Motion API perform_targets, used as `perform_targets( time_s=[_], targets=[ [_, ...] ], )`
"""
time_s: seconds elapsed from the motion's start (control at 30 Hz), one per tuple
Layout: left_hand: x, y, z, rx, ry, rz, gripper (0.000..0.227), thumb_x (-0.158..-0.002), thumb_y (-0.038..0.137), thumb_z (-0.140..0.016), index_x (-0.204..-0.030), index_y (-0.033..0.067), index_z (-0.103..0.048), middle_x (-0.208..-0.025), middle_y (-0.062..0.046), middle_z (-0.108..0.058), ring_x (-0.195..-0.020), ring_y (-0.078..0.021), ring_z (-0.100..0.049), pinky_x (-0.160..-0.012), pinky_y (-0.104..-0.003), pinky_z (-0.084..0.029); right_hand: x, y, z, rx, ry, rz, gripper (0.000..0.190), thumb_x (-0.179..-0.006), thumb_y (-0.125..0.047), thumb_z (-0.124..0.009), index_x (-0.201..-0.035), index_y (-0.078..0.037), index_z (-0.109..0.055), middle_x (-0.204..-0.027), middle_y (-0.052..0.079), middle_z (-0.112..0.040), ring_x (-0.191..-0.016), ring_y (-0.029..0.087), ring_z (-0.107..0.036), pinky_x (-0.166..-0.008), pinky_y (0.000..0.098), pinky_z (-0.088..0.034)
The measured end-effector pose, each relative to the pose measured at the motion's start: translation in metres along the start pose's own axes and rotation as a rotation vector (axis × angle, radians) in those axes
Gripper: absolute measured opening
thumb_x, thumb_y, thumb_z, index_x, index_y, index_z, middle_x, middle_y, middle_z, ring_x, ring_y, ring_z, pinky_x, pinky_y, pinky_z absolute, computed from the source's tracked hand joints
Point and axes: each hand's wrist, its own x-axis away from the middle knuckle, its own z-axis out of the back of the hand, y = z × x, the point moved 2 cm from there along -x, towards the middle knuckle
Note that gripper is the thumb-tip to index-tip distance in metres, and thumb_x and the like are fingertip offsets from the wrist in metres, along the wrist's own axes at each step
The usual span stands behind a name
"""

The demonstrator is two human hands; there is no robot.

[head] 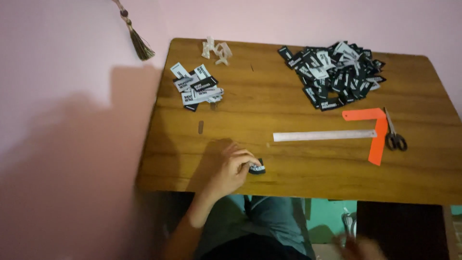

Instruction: The person measures small black and white rectangular tags using a metal ruler on a wooden table. They pick up tags from a pile, align the ruler, and place the measured tags into a separate pile. The person repeats this process for several tags throughout the clip.

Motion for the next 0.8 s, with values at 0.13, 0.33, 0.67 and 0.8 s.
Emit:
perform_targets(
  time_s=[0.13,0.33,0.67,0.8],
  targets=[
    [0.001,0.029,0.022,-0.465,0.062,-0.117,0.019,-0.082,0.005,-0.069,-0.097,0.0117,-0.079,-0.110,-0.005,-0.064,-0.108,-0.0275,-0.058,-0.103,-0.047,-0.039,0.036,-0.238,0.159,0.067,0.322,0.330,0.020,-0.089,-0.038,-0.071,-0.102,-0.023,-0.071,-0.076,0.001,-0.073,-0.071,0.025,-0.072,-0.069,0.0392,-0.052],
    [0.005,0.057,0.026,-0.132,0.070,0.001,0.020,-0.096,0.010,-0.069,-0.113,-0.0016,-0.070,-0.139,-0.025,-0.055,-0.133,-0.0479,-0.050,-0.111,-0.064,-0.037,-0.044,-0.302,0.166,0.176,0.568,0.541,0.068,-0.096,-0.051,-0.063,-0.148,-0.008,-0.057,-0.154,0.025,-0.052,-0.143,0.047,-0.048,-0.112,0.0641,-0.039],
    [0.014,0.001,-0.007,-0.405,0.117,-0.068,0.012,-0.090,0.018,-0.077,-0.099,0.0105,-0.075,-0.092,-0.004,-0.068,-0.090,-0.0267,-0.066,-0.082,-0.040,-0.055,-0.051,-0.283,0.146,0.173,0.621,0.566,0.049,-0.098,-0.052,-0.066,-0.138,-0.024,-0.070,-0.135,0.007,-0.064,-0.125,0.033,-0.063,-0.124,0.0672,-0.012],
    [0.019,-0.006,-0.008,-0.470,0.245,-0.038,0.006,-0.089,0.012,-0.075,-0.093,0.0158,-0.076,-0.086,0.000,-0.068,-0.086,-0.0241,-0.068,-0.080,-0.038,-0.055,-0.048,-0.283,0.146,0.171,0.658,0.600,0.042,-0.097,-0.050,-0.068,-0.132,-0.027,-0.074,-0.127,0.004,-0.068,-0.112,0.030,-0.067,-0.115,0.0557,-0.032]
  ],
)
